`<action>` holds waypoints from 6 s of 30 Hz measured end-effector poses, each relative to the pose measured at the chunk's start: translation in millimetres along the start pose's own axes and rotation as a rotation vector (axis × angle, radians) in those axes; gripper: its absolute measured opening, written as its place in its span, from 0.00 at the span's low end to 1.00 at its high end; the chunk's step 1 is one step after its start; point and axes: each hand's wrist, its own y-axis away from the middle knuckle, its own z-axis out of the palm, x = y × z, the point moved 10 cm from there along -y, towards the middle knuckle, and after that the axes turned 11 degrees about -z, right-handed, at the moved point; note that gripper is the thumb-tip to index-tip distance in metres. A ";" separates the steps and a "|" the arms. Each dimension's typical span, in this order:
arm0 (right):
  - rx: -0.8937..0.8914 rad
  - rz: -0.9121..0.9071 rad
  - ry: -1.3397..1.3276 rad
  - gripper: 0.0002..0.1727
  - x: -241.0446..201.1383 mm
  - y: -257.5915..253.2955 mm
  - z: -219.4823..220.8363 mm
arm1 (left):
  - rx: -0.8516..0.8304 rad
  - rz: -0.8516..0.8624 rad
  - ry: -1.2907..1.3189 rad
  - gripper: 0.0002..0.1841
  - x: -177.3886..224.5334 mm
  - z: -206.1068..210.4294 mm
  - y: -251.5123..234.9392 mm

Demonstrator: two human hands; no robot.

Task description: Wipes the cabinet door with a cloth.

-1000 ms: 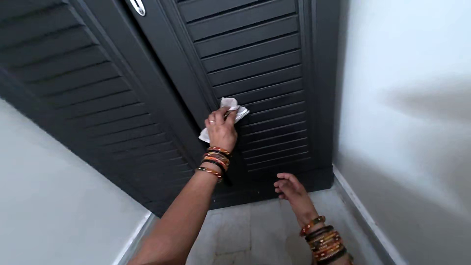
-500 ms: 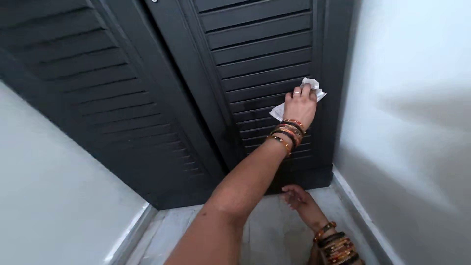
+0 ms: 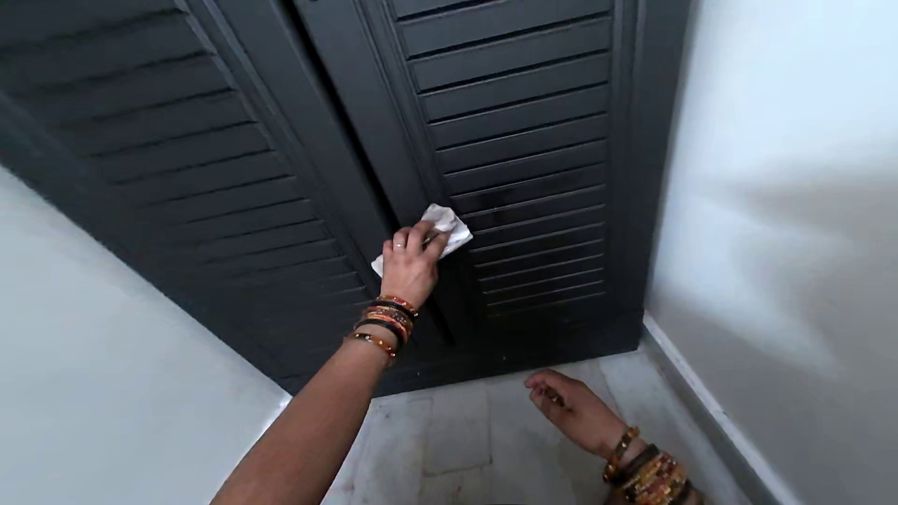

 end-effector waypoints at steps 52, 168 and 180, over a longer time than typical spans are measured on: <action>-0.366 0.087 0.371 0.22 46.8 8.1 49.3 | -0.188 -0.323 0.040 0.27 -8.4 38.3 54.5; -0.605 0.260 0.511 0.26 84.2 28.4 86.8 | -1.209 -0.511 0.013 0.27 30.7 148.8 245.2; -0.611 0.231 0.503 0.27 61.3 24.6 78.8 | -0.930 -1.074 0.403 0.24 -17.2 107.9 297.1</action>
